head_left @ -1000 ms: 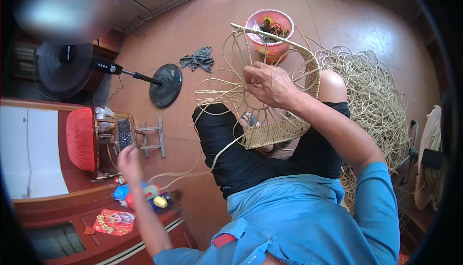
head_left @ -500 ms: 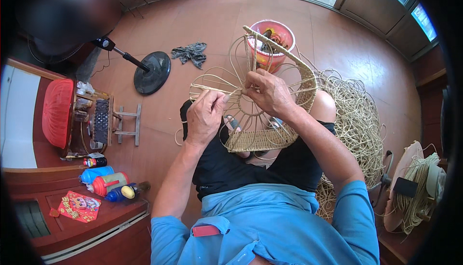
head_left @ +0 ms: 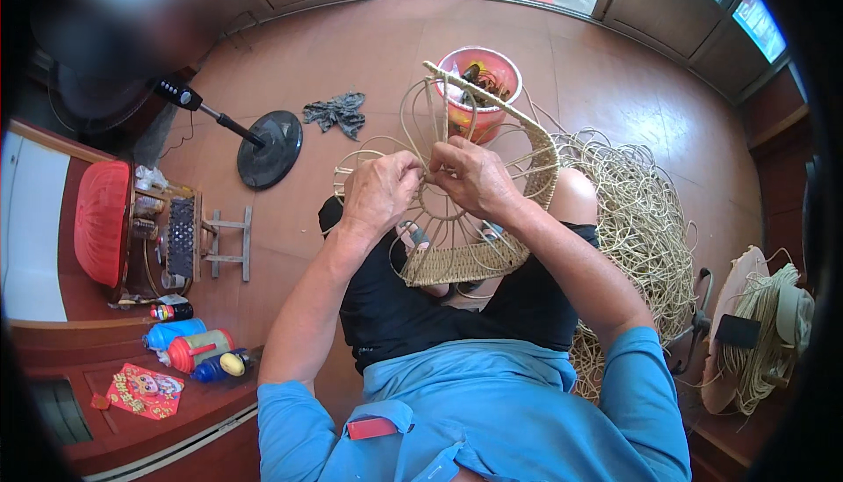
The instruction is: Weaving a basket using long flexible natural fibers.
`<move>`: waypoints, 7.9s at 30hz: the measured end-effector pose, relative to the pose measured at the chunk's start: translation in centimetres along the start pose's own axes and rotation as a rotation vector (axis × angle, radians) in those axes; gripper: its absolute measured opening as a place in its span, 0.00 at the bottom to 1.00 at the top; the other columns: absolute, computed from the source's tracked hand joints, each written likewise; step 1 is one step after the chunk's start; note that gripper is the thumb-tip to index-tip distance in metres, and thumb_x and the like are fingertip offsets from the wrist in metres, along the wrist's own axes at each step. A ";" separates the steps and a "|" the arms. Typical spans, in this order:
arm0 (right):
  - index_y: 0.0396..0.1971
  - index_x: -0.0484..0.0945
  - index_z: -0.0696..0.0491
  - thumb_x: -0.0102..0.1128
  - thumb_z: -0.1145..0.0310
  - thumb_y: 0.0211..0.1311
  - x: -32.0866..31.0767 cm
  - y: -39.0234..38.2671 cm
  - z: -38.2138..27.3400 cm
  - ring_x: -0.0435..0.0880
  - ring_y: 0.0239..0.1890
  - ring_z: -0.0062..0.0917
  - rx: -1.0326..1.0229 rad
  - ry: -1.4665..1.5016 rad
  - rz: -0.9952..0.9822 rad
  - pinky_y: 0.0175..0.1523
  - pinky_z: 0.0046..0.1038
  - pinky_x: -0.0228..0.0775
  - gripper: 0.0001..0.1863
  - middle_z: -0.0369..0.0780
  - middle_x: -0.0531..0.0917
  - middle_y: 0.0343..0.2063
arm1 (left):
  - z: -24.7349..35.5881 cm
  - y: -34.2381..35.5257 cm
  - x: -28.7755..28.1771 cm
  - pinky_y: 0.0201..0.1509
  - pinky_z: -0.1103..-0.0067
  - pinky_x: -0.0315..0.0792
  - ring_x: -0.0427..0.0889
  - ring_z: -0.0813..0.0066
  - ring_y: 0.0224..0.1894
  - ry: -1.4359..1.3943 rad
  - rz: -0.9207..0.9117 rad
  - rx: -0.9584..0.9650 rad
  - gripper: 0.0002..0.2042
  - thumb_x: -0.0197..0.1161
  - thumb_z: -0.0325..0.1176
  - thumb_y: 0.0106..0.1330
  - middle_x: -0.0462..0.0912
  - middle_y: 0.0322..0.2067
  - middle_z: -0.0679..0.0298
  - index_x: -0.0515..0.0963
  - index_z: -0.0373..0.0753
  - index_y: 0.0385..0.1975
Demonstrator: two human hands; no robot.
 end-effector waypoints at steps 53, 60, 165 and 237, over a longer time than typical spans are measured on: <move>0.42 0.81 0.52 0.67 0.63 0.66 0.4 0.4 -0.9 0.89 0.43 0.47 0.166 -0.076 0.098 0.49 0.48 0.81 0.10 0.45 0.86 0.36 | -2.9 -4.1 1.3 0.16 0.82 0.74 0.85 0.79 0.22 -0.808 0.409 -0.367 0.05 0.55 0.19 0.79 0.84 0.52 0.50 0.66 0.35 0.46; 0.41 0.80 0.52 0.68 0.63 0.65 0.6 0.3 -0.9 0.89 0.42 0.47 0.140 -0.065 0.110 0.48 0.49 0.80 0.10 0.45 0.86 0.36 | -2.3 -2.2 1.8 0.21 0.72 0.79 0.90 0.69 0.24 -0.633 0.237 -0.279 0.08 0.56 0.20 0.75 0.86 0.45 0.53 0.67 0.35 0.48; 0.46 0.81 0.50 0.79 0.46 0.60 0.9 -0.5 -1.4 0.88 0.51 0.46 0.025 -0.288 -0.073 0.56 0.50 0.80 0.26 0.45 0.86 0.43 | 1.3 -13.4 4.9 0.37 0.65 0.81 0.87 0.60 0.34 0.230 0.149 0.307 0.02 0.64 0.27 0.71 0.79 0.35 0.57 0.78 0.38 0.39; 0.77 0.74 0.41 0.60 0.68 0.71 -4.9 8.2 3.1 0.95 0.32 0.38 -0.067 -0.658 -0.082 0.35 0.44 0.85 0.33 0.42 0.92 0.30 | 0.3 -13.8 -1.5 0.44 0.58 0.86 0.92 0.45 0.42 0.283 0.282 -0.048 0.14 0.61 0.40 0.84 0.90 0.44 0.48 0.81 0.37 0.58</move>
Point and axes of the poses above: each hand's wrist, its own y-axis towards the middle knuckle, its own x-axis out of the palm, z = x × y, the point moved 7 cm from there along y, towards the middle knuckle
